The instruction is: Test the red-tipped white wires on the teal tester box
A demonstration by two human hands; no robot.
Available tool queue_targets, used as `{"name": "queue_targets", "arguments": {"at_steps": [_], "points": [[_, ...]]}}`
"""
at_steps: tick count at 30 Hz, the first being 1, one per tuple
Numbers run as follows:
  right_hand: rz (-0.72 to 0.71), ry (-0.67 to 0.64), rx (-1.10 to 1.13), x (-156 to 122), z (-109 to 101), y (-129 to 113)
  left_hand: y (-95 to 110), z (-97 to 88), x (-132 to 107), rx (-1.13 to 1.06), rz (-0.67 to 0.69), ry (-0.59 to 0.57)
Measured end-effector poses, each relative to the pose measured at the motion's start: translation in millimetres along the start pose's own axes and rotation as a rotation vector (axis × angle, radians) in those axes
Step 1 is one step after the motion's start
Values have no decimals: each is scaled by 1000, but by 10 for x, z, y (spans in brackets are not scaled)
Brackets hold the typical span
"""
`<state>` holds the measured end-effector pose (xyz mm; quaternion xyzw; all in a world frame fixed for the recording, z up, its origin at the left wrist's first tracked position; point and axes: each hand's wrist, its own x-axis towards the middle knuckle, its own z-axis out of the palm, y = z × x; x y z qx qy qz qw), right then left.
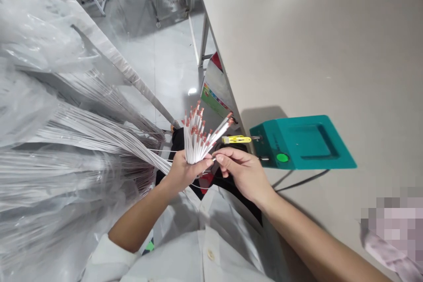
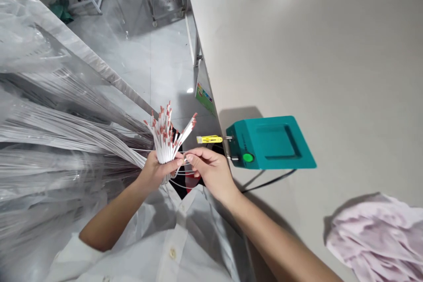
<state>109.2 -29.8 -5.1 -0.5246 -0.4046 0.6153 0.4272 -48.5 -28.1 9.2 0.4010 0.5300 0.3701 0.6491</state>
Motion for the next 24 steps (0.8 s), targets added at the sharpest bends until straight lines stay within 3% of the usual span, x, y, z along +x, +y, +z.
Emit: {"name": "queue_targets", "arguments": {"at_steps": [4, 7, 11, 15, 22, 24], "points": [[-531, 150, -539, -54, -63, -25, -48, 8, 62, 13, 14, 170], [-689, 82, -596, -75, -32, -64, -48, 51, 67, 49, 51, 102], [-539, 104, -429, -36, 65, -111, -29, 100, 31, 86, 69, -4], [-340, 77, -238, -16, 76, -125, -6, 82, 7, 58, 10, -7], [-297, 33, -182, -76, -6, -88, -30, 46, 61, -44, 52, 273], [-315, -3, -226, -83, 1, -51, -16, 57, 57, -32, 60, 287]]}}
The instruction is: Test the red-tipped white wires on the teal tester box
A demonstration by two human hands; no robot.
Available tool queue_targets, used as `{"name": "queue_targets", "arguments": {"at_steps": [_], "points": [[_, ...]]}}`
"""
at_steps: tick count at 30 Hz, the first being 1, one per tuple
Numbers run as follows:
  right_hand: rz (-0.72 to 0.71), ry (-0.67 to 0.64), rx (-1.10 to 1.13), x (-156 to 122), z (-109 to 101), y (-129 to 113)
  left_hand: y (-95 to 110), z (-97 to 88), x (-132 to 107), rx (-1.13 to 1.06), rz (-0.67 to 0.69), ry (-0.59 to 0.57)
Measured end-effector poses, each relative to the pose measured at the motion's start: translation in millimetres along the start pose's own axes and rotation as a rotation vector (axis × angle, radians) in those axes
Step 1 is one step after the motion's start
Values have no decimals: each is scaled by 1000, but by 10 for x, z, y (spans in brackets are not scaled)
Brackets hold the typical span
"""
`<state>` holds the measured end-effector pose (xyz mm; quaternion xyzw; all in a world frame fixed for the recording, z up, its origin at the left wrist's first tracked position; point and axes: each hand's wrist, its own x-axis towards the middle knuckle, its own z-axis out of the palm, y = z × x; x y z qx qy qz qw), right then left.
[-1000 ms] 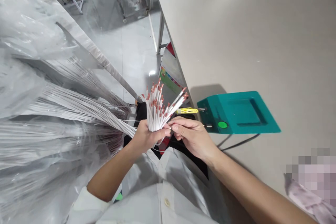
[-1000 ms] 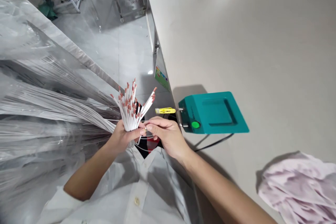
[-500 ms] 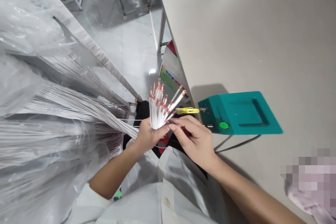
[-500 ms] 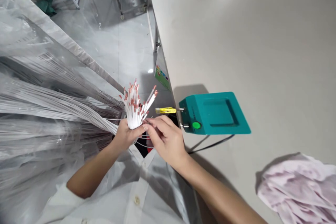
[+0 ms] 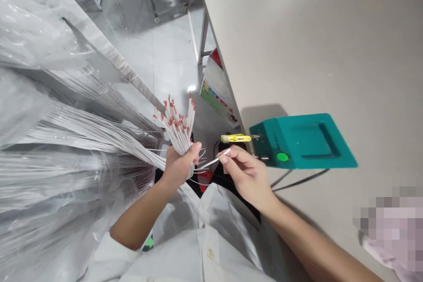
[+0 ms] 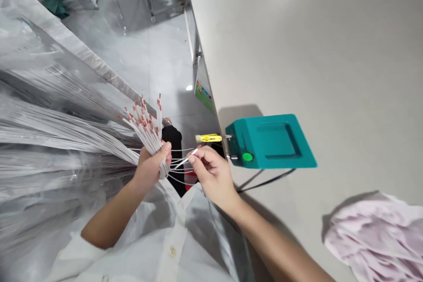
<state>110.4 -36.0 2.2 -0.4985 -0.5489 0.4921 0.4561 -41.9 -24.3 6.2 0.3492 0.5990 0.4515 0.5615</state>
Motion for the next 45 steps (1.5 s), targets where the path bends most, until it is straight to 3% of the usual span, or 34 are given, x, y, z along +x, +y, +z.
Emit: {"name": "queue_targets", "arguments": {"at_steps": [6, 14, 16, 21, 26, 32, 41, 45], "points": [[-143, -73, -127, -27, 78, 36, 37, 49, -97, 52, 29, -185], [-397, -173, -400, -6, -38, 21, 44, 22, -125, 200, 108, -165], [-389, -174, -460, 3, -60, 8, 77, 27, -133, 231, 117, -160], [-197, 55, -355, 48, -70, -33, 85, 41, -140, 265, 93, -143], [-41, 37, -104, 79, -34, -23, -6, 43, -114, 238, 108, -216], [89, 15, -22, 73, 16, -41, -9, 60, -132, 255, 54, -140], [5, 60, -148, 55, -61, 43, 79, 14, -110, 123, -11, -173], [-124, 27, -198, 111, -181, -30, 61, 5, -105, 169, 12, -216]]}}
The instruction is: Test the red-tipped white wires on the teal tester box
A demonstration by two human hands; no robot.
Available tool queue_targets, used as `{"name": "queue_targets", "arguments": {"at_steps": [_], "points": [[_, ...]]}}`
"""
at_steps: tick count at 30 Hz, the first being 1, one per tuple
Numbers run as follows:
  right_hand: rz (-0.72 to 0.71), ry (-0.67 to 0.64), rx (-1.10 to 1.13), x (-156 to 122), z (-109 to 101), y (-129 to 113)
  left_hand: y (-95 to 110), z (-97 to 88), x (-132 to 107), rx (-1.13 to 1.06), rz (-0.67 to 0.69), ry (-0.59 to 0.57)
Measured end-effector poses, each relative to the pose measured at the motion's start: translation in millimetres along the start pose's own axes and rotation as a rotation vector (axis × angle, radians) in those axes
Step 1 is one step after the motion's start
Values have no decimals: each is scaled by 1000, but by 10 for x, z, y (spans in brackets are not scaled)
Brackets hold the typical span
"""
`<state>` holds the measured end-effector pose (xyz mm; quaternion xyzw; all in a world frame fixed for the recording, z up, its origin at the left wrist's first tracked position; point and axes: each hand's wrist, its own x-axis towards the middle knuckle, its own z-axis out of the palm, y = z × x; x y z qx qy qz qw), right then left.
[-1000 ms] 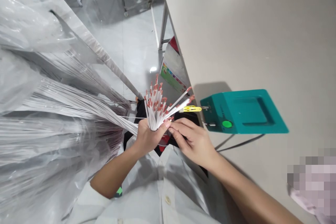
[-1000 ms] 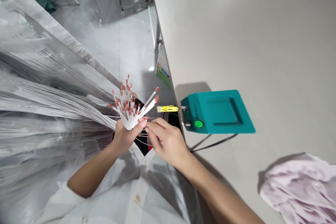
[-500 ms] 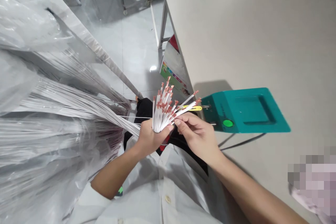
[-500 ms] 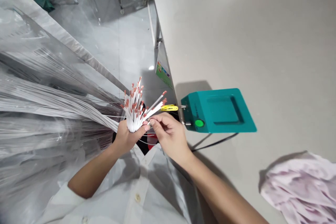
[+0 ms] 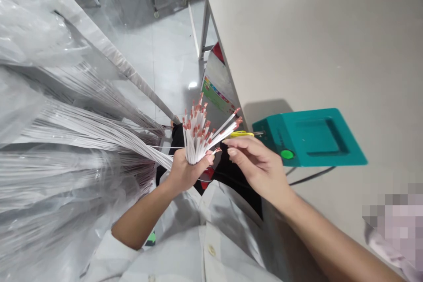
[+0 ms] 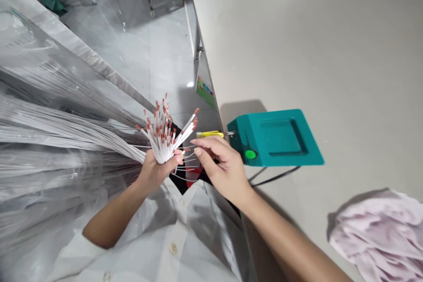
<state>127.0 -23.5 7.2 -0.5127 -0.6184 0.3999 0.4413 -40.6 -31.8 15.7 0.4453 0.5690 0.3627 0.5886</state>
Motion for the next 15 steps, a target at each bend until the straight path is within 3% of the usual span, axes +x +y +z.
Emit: {"name": "queue_targets", "arguments": {"at_steps": [5, 9, 12, 15], "points": [[-167, -268, -82, 125, -116, -68, -16, -25, 12, 47, 45, -113], [-161, -474, -25, 194, -153, -81, -31, -106, 32, 28, 92, -200], [-35, -472, 206, 178, -96, -80, -16, -167, 32, -24, 96, -219], [241, -401, 457, 98, 41, -66, 13, -188, 19, -85, 15, -207]]}}
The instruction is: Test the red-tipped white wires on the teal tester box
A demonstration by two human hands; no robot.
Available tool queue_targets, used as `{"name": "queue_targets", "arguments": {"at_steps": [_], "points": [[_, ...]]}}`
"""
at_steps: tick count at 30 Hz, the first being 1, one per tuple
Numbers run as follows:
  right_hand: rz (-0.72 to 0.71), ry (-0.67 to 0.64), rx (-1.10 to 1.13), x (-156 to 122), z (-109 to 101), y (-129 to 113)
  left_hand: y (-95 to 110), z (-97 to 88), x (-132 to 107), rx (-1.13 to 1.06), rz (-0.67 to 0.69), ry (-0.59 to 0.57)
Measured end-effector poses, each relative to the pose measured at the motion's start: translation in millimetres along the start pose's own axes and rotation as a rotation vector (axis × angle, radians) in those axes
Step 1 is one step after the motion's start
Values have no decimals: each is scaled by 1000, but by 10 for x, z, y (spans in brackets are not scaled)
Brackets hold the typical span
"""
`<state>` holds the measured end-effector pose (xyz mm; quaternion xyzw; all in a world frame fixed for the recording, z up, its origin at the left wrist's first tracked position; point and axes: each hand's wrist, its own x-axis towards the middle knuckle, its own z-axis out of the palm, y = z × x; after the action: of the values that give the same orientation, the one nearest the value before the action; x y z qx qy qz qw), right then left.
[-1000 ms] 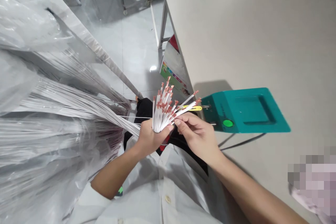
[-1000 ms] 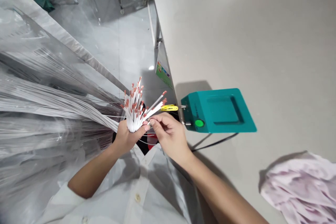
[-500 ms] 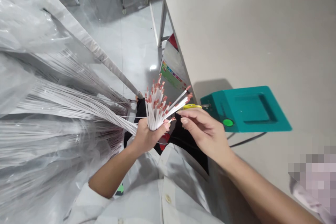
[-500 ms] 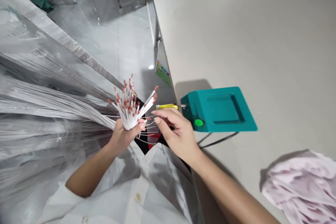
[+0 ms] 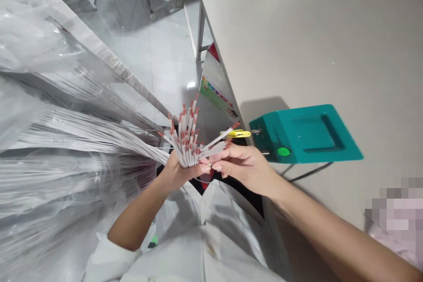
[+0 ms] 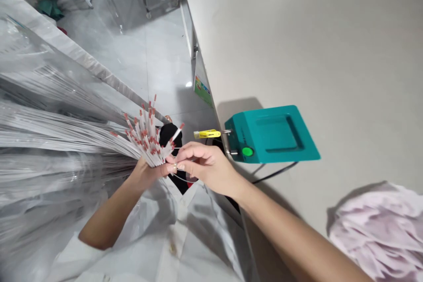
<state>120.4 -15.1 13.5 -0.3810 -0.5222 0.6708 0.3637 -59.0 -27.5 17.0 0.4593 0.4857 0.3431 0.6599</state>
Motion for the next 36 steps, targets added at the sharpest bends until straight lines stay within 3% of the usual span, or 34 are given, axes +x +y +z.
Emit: {"name": "queue_targets", "arguments": {"at_steps": [4, 8, 14, 20, 26, 29, 32, 34, 36], "points": [[130, 149, 299, -16, 200, 141, 4, 29, -9, -149, -84, 52], [194, 231, 417, -14, 318, 205, -19, 66, -4, -233, -100, 117], [116, 240, 438, 6, 337, 216, -121, 77, 13, -355, -90, 119], [-136, 330, 65, 26, 282, 185, -159, 73, 15, -317, -70, 108], [-250, 475, -186, 9, 296, 172, -153, 109, 25, -269, -61, 146], [-356, 457, -406, -29, 278, 206, -133, 127, 55, -325, -71, 188], [-503, 334, -678, -80, 214, 254, -84, 127, 87, -392, -52, 231], [-518, 328, -750, -99, 156, 262, -53, 121, 92, -347, -33, 255], [-449, 412, -681, -100, 105, 230, -35, 119, 81, -222, -28, 270]]}}
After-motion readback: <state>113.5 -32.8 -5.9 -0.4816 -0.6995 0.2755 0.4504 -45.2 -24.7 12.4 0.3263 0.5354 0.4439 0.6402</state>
